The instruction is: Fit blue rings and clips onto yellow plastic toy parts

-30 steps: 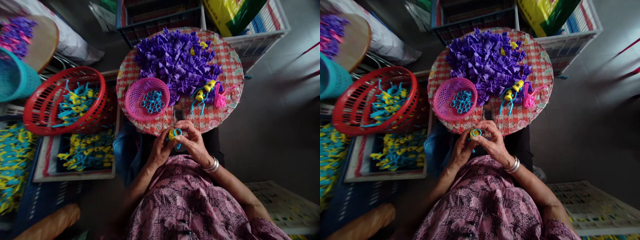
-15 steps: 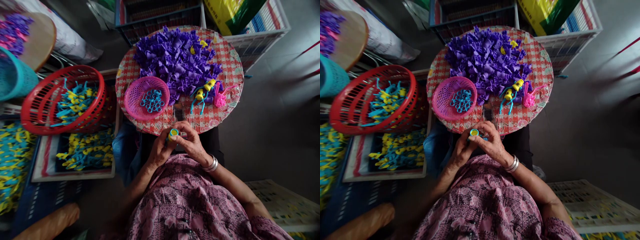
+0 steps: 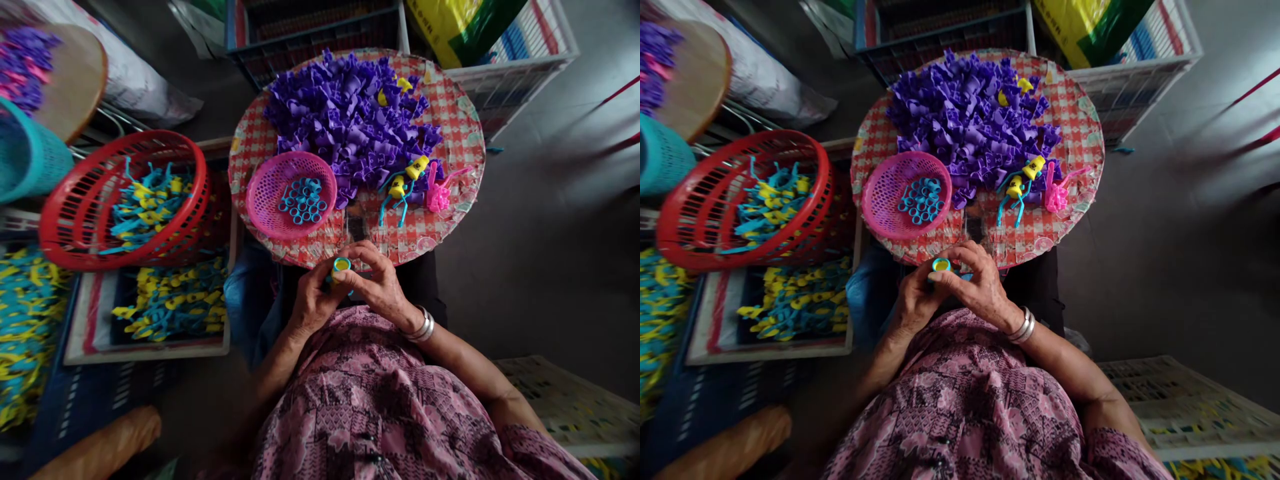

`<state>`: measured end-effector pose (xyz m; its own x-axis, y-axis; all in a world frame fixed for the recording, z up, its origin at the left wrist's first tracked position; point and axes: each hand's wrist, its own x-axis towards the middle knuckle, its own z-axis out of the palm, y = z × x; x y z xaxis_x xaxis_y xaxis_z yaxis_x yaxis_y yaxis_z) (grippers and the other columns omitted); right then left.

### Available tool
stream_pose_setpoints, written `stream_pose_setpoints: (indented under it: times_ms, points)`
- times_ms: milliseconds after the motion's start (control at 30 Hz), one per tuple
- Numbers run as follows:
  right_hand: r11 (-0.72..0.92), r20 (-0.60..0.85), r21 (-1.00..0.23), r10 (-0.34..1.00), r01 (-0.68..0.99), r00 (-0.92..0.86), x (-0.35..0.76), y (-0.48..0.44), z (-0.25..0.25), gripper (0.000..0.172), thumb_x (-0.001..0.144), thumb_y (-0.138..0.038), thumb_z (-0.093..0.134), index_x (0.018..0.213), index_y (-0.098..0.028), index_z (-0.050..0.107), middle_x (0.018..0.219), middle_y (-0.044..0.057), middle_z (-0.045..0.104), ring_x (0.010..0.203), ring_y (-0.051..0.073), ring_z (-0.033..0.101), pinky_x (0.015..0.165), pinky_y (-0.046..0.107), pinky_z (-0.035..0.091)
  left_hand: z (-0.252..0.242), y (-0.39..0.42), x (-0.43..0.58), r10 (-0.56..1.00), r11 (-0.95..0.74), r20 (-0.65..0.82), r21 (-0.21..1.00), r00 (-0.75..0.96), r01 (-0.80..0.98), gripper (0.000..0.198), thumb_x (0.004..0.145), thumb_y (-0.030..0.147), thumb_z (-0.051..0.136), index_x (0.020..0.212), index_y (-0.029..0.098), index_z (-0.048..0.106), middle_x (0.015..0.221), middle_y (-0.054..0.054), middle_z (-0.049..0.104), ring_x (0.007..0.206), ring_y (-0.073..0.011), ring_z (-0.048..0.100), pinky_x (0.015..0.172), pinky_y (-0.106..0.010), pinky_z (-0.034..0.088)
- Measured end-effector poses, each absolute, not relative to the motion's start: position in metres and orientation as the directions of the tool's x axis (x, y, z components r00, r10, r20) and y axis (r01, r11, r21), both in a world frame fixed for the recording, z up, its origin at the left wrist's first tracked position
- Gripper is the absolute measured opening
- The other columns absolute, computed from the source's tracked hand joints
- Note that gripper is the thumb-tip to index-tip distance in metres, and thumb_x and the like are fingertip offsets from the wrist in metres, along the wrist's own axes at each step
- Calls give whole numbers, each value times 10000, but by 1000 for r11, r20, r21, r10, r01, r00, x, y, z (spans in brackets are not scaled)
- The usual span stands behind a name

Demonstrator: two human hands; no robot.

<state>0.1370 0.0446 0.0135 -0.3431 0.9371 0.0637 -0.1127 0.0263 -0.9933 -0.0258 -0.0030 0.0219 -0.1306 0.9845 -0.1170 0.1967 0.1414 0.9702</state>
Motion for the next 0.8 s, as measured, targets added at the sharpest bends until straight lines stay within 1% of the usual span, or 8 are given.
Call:
stream_pose_setpoints:
  times_ms: [67, 167, 267, 400, 500, 600, 700, 800]
  points:
    - [-39, 16, -988, 936, -148, -351, 139, 44, 16, 393, 891, -658, 828, 1058, -302, 805, 1093, 41, 726, 1086, 247, 661, 1060, 427, 517, 21, -1, -27, 983, 165, -143, 963, -119, 212, 348, 805, 398, 906, 1103, 236, 825, 974, -55, 806, 910, -259, 728, 851, -363, 584]
    - [-256, -140, -930, 910, -263, -391, 142, 46, 21, 514, 947, -742, 707, 1204, -302, 780, 1123, 42, 745, 1117, 228, 678, 1027, 386, 549, 15, 0, -27, 985, 167, -150, 956, -89, 242, 365, 788, 424, 921, 1095, 254, 820, 1046, -42, 820, 993, -264, 743, 951, -369, 582]
    - [-402, -267, -875, 865, -269, -424, 144, 50, 20, 593, 978, -795, 605, 1207, -275, 773, 1120, 48, 764, 1082, 209, 692, 939, 336, 572, 8, -3, -23, 990, 140, -139, 955, -25, 263, 359, 790, 411, 922, 1100, 259, 820, 1015, -37, 822, 950, -258, 754, 928, -362, 590]
    - [-443, -336, -887, 814, -131, -474, 143, 56, 5, 474, 1006, -680, 638, 1037, -229, 782, 1014, 45, 747, 927, 182, 676, 813, 301, 567, 3, -10, -13, 995, 88, -99, 934, 15, 345, 349, 774, 384, 941, 1084, 273, 823, 1030, -64, 826, 955, -293, 765, 959, -403, 593]
    - [-398, -301, -914, 795, -79, -526, 143, 57, -10, 312, 1030, -492, 642, 930, -225, 770, 988, 47, 734, 927, 186, 676, 856, 312, 569, 1, -13, -8, 996, 52, -75, 928, 48, 370, 333, 755, 370, 961, 1042, 274, 821, 1033, -95, 821, 1004, -327, 764, 1003, -433, 588]
    - [-370, -259, -923, 801, -106, -540, 143, 55, -20, 247, 1030, -408, 618, 926, -235, 760, 996, 44, 731, 952, 190, 673, 903, 317, 569, -4, -14, -7, 996, 26, -60, 920, 73, 391, 308, 747, 368, 964, 996, 259, 819, 1014, -115, 814, 998, -338, 768, 994, -442, 598]
    - [-402, -287, -911, 779, -92, -558, 143, 52, -18, 257, 1013, -445, 642, 908, -231, 739, 952, 32, 706, 914, 186, 646, 867, 312, 565, -7, -14, -7, 994, -4, -43, 898, 97, 441, 274, 781, 387, 926, 981, 237, 815, 972, -111, 819, 959, -318, 775, 966, -426, 613]
    - [-525, -390, -845, 736, -103, -554, 143, 52, -7, 403, 1010, -620, 629, 973, -228, 714, 948, 31, 680, 879, 188, 631, 829, 322, 559, -1, -13, -10, 991, 7, -65, 894, 113, 449, 319, 834, 433, 869, 1057, 210, 816, 1026, -99, 843, 949, -278, 783, 926, -372, 626]
